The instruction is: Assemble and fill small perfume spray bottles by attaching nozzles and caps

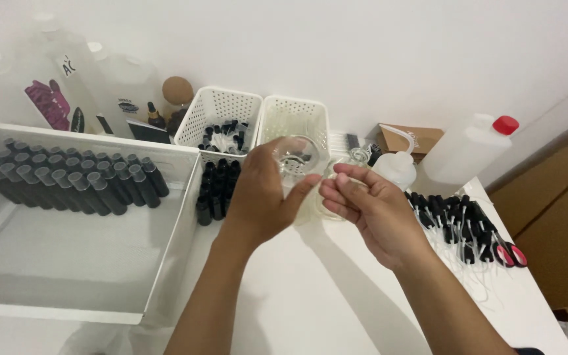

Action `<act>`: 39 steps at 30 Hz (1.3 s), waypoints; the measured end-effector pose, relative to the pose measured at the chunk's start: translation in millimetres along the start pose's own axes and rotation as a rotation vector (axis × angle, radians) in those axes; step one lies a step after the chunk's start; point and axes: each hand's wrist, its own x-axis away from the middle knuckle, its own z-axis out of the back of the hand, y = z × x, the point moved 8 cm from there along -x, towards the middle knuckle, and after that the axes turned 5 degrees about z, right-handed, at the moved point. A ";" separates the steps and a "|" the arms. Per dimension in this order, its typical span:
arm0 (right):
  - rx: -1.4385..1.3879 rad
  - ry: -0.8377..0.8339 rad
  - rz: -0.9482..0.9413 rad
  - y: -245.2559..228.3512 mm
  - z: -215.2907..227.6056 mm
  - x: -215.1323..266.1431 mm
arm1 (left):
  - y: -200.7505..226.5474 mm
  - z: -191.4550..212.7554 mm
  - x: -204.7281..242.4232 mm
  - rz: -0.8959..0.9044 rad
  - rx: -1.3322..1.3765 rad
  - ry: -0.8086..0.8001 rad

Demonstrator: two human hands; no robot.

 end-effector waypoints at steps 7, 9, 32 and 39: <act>0.655 0.136 0.202 -0.1 7.1 -10.6 | -57.3 2.7 10.4 0.527 0.408 0.083; 0.735 0.092 0.195 2.4 -2.4 -17.6 | -63.1 -4.2 13.4 0.589 0.426 0.060; 0.528 -0.276 0.437 -16.9 47.6 -27.2 | -46.7 -43.9 27.0 0.623 0.393 -0.347; 0.697 -0.417 0.472 -10.9 55.3 -34.0 | -21.4 -48.3 22.9 0.563 0.350 -0.489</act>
